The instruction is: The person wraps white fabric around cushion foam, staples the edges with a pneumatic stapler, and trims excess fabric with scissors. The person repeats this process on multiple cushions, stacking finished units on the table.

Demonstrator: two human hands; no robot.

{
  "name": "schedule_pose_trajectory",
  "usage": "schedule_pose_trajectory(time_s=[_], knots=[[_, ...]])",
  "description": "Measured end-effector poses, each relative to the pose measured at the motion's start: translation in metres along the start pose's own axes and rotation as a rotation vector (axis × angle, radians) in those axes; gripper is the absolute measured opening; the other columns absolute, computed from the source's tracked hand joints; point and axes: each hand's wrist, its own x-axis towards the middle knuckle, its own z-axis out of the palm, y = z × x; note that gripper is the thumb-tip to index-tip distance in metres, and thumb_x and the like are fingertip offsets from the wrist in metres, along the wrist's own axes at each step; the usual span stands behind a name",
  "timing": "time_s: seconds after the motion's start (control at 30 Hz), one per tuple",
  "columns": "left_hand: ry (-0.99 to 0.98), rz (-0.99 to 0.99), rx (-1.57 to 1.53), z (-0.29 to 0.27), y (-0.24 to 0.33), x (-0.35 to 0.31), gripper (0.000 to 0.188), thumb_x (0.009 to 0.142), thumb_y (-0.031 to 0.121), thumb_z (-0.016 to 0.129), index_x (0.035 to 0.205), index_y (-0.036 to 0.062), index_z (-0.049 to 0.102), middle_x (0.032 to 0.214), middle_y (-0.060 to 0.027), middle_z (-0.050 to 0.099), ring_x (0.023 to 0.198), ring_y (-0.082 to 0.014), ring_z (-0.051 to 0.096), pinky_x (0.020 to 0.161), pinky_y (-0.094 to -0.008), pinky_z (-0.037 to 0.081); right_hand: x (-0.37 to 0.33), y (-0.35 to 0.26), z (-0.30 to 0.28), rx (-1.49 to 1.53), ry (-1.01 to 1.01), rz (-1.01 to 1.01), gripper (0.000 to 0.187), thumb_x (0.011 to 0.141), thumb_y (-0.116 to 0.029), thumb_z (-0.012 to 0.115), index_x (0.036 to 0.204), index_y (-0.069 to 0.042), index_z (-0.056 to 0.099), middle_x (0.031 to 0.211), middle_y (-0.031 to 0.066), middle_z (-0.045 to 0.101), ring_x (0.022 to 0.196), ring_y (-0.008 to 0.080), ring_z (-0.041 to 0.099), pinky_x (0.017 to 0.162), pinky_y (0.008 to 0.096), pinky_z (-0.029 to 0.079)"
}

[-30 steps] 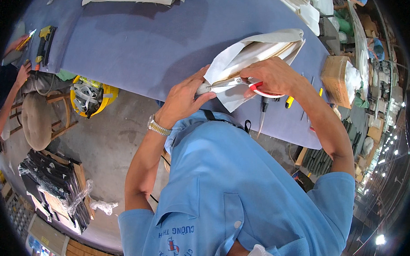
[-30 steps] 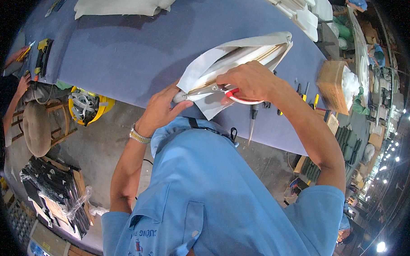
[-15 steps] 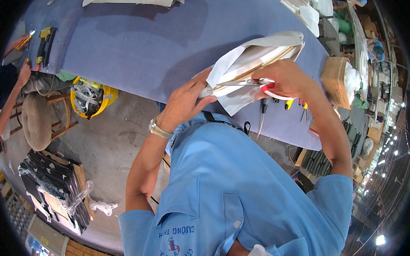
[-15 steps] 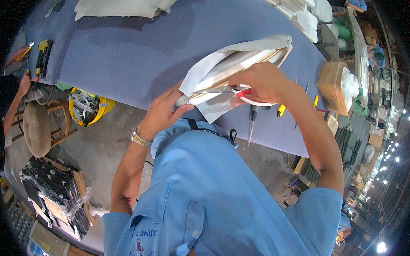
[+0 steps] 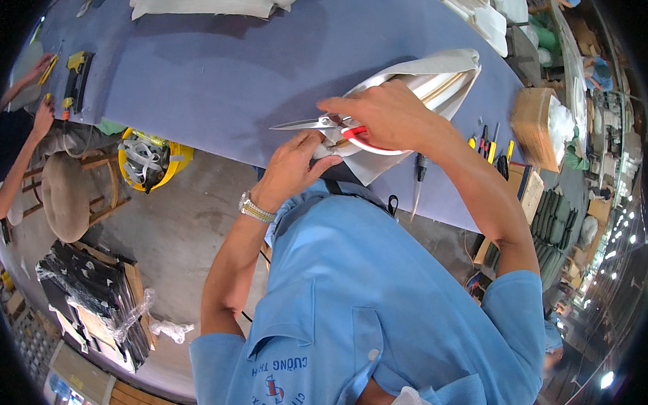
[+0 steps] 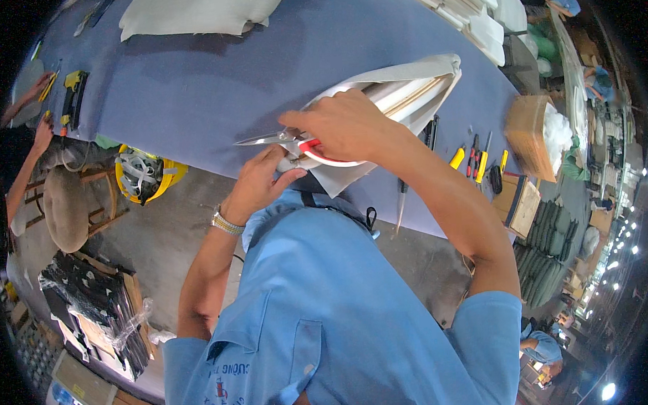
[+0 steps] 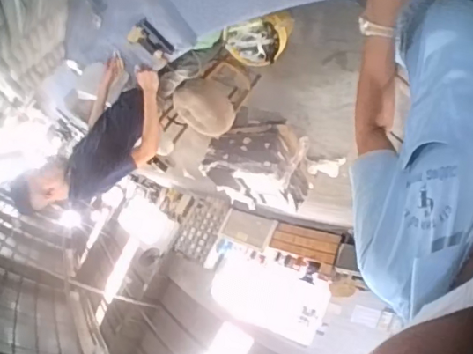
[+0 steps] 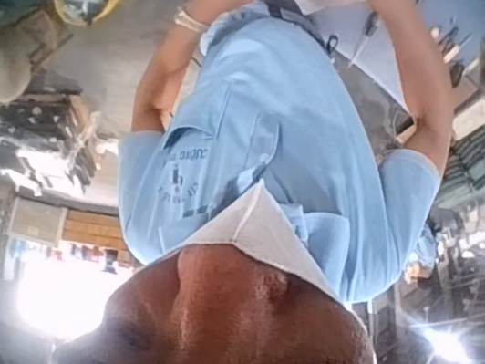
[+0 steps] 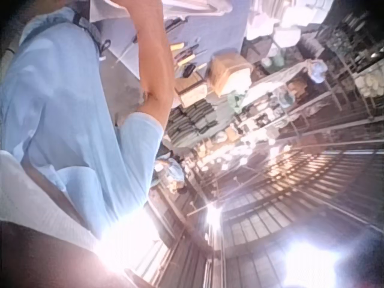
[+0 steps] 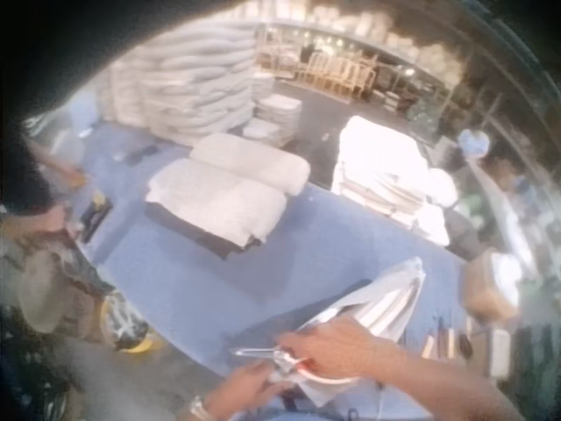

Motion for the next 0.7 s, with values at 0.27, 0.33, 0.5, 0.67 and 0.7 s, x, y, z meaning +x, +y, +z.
schedule_pose_trajectory(time_s=[0.27,0.33,0.5,0.67,0.7], knots=[[0.231,0.166,-0.007,0.013,-0.001,0.0,0.05,0.096,0.04,0.071,0.113,-0.0058,0.065,0.12,-0.0271,0.067,0.1,-0.0433,0.069,0.083,-0.0449,0.057,0.022,0.005,0.001,0.069,-0.012,0.009,0.024,0.087,-0.021,0.07,0.112,-0.02,0.071,0.085,0.0101,0.076,0.08,0.0351,0.073,0.069,0.0485,0.054],[0.18,0.131,-0.034,0.012,-0.001,0.0,0.05,0.096,0.04,0.071,0.113,-0.0066,0.065,0.121,-0.0287,0.067,0.103,-0.0448,0.068,0.086,-0.0452,0.057,0.022,0.003,0.004,0.077,-0.002,0.029,0.025,0.087,-0.02,0.07,0.112,-0.019,0.07,0.085,0.0096,0.076,0.079,0.0346,0.073,0.069,0.0475,0.054],[0.17,0.139,-0.026,0.008,0.001,0.001,0.051,0.096,0.041,0.071,0.113,-0.0067,0.066,0.121,-0.0293,0.067,0.105,-0.045,0.068,0.087,-0.045,0.057,0.021,0.001,0.01,0.113,0.058,0.068,0.024,0.087,-0.018,0.069,0.11,-0.019,0.07,0.083,0.009,0.075,0.079,0.0337,0.073,0.066,0.0473,0.053],[0.125,0.071,-0.07,0.005,-0.002,0.005,0.053,0.093,0.04,0.074,0.12,-0.0057,0.065,0.127,-0.0274,0.067,0.113,-0.0427,0.067,0.093,-0.0436,0.056,0.012,0.003,0.006,0.148,0.063,0.133,0.023,0.088,-0.023,0.071,0.109,-0.018,0.069,0.084,0.0096,0.075,0.082,0.034,0.072,0.066,0.047,0.052],[0.15,0.093,-0.099,0.005,-0.003,0.006,0.054,0.093,0.038,0.075,0.124,-0.0051,0.064,0.129,-0.0262,0.066,0.116,-0.0417,0.067,0.096,-0.0431,0.055,0.006,0.004,0.004,0.182,0.132,0.138,0.024,0.089,-0.025,0.072,0.111,-0.018,0.069,0.085,0.0098,0.074,0.082,0.0324,0.072,0.066,0.0456,0.052]])
